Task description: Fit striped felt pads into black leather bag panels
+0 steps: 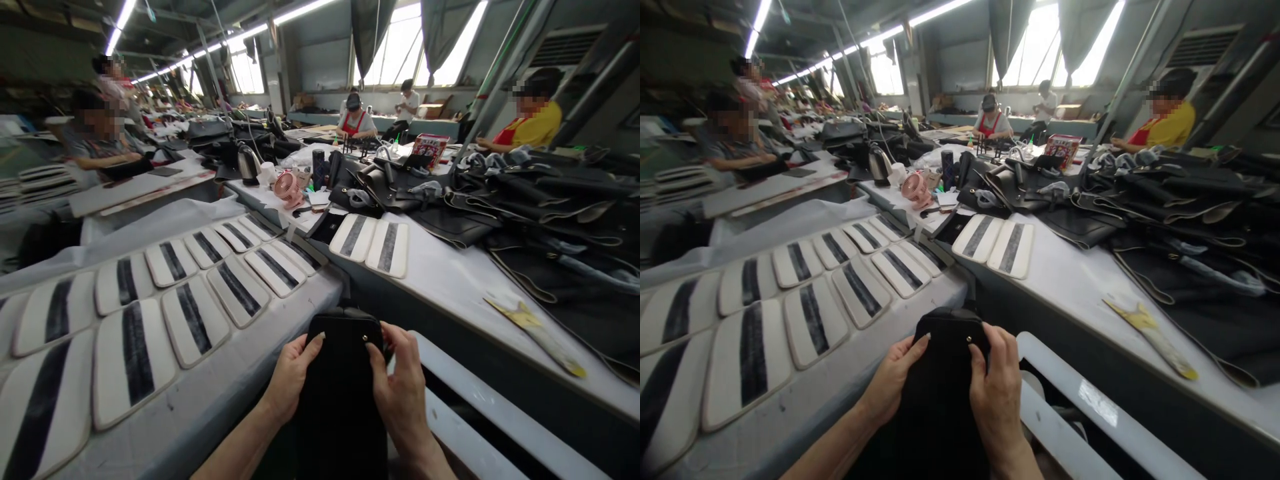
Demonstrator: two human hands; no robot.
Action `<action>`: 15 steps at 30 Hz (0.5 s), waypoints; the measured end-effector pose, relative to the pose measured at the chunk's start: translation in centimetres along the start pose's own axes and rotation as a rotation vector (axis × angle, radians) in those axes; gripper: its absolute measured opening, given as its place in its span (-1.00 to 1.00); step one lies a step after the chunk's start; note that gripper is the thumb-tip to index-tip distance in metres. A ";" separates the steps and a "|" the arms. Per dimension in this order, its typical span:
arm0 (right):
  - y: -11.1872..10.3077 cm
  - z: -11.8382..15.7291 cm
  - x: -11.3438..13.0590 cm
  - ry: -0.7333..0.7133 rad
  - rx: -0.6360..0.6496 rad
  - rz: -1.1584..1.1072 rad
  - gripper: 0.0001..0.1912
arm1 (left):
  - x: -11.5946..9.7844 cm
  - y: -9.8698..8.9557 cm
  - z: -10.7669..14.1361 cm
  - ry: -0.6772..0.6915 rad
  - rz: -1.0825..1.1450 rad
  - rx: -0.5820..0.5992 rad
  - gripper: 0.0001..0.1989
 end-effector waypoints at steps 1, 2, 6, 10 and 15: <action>0.4 0.2 1.5 -0.160 0.048 0.109 -0.60 | -0.2 0.1 -0.1 0.013 -0.001 -0.001 -0.65; 1.2 0.7 2.9 -0.305 0.124 0.193 -0.51 | -0.4 0.4 -0.1 0.025 -0.001 0.004 -0.67; 4.3 4.9 5.7 -0.531 0.378 0.321 -0.29 | -0.5 1.1 0.1 0.020 0.057 0.042 -0.73; 5.1 6.8 5.8 -0.549 0.373 0.331 -0.28 | -0.3 0.8 0.3 -0.006 0.094 0.020 -0.73; 5.0 2.6 4.2 -0.457 0.312 0.317 -0.18 | -0.3 -0.2 0.6 -0.011 0.082 -0.042 -0.65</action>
Point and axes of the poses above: each hand's wrist, its own z-axis away from the middle knuckle, its own y-axis out of the palm, x = y × z, the point moved 6 cm from there along -z, towards the middle knuckle, and after that the axes turned 14 degrees about -y, right-handed, at the moved point
